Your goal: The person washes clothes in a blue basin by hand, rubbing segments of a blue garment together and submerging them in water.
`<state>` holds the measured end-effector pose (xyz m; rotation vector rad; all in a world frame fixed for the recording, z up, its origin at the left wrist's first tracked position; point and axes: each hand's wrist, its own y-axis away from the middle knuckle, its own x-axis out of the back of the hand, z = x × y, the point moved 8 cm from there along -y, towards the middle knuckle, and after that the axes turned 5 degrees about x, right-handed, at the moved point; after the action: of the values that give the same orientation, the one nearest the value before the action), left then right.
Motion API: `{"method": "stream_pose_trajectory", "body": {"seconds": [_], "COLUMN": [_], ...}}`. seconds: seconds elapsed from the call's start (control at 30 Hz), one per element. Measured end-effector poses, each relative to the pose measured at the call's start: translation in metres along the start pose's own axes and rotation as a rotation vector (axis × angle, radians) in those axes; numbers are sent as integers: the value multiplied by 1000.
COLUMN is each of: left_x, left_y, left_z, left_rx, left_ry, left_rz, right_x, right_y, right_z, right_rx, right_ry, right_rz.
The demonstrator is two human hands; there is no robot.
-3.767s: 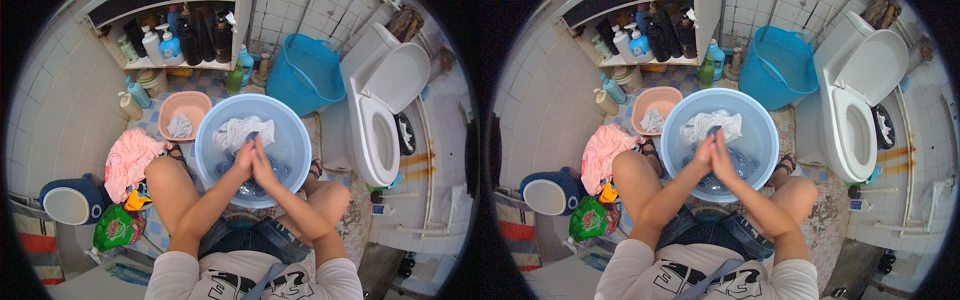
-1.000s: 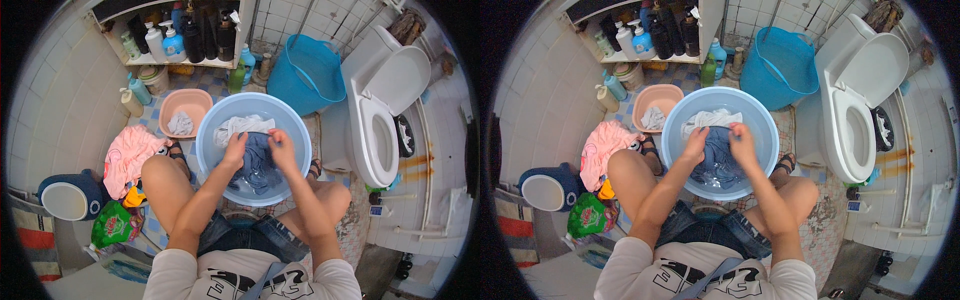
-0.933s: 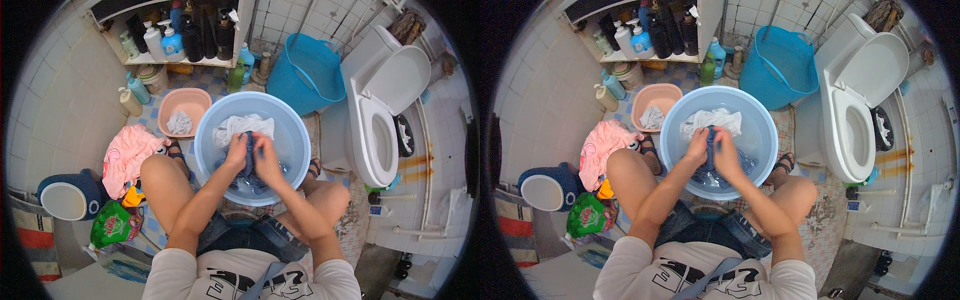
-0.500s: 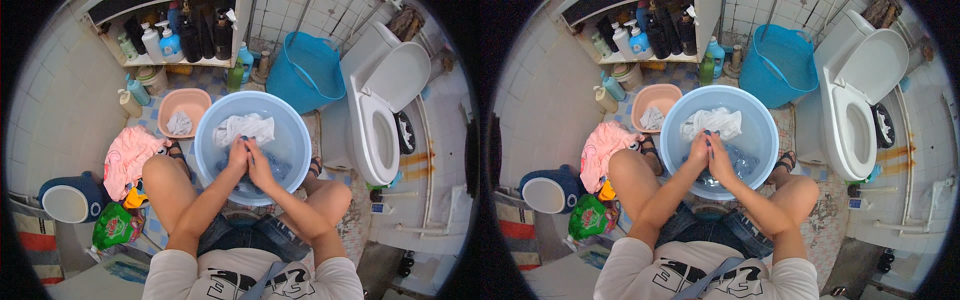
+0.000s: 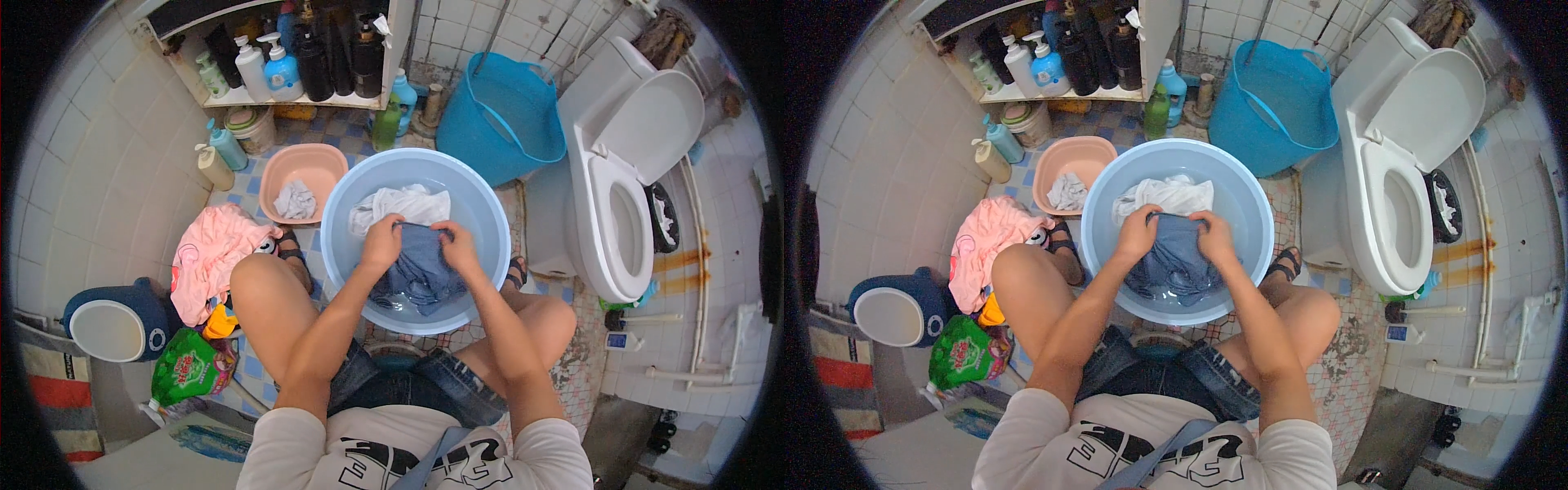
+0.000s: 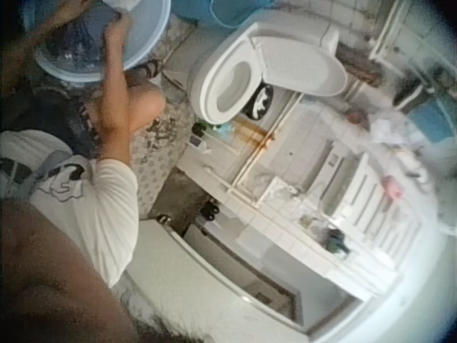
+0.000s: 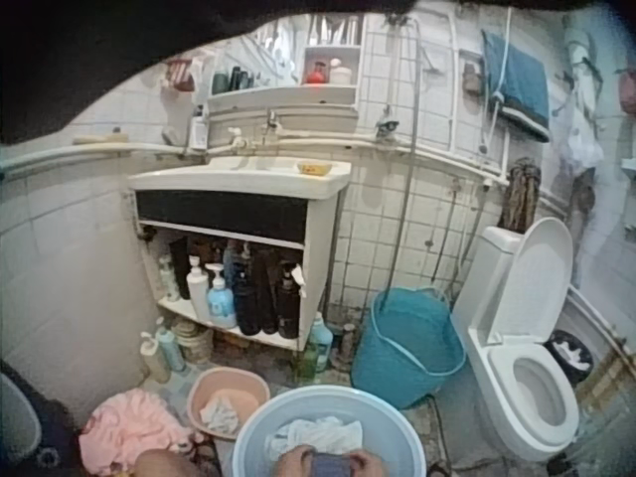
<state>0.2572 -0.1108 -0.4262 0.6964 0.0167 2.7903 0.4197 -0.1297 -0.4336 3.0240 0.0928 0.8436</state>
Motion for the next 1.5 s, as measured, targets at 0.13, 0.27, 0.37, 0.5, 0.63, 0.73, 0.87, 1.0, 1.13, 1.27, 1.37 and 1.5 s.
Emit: {"method": "stream_pose_trajectory", "body": {"seconds": [0.13,0.27,0.37,0.5,0.63,0.73,0.87,1.0,1.13,1.27,1.37,1.5], "left_x": [-2,-47,-61,-57,0,-2,-19,-8,3,-17,-19,-23], "left_y": [21,40,44,35,16,17,15,12,-8,-3,7,0], "left_z": [8,-17,-32,-31,1,-36,-26,17,-57,-28,-6,-26], "left_rx": [17,-4,-9,56,93,179,29,-176,317,321,386,258], "left_ry": [-495,-840,-910,-754,-758,-728,-649,-216,641,893,954,1160], "left_rz": [113,-166,-275,-240,151,81,-55,-197,-192,-173,-33,85], "right_x": [1,-65,-73,-71,-47,-43,-31,-31,-16,-2,17,-30], "right_y": [10,39,46,45,26,20,24,21,9,4,0,28], "right_z": [-27,-6,9,3,-7,-13,-25,-12,0,9,-11,-104], "right_rx": [180,111,53,-2,-106,69,208,137,-142,-295,-166,328], "right_ry": [645,844,856,935,999,1007,815,623,-111,-802,-332,-30], "right_rz": [75,-409,-502,-536,-522,-316,-87,-322,-316,-16,203,183]}}
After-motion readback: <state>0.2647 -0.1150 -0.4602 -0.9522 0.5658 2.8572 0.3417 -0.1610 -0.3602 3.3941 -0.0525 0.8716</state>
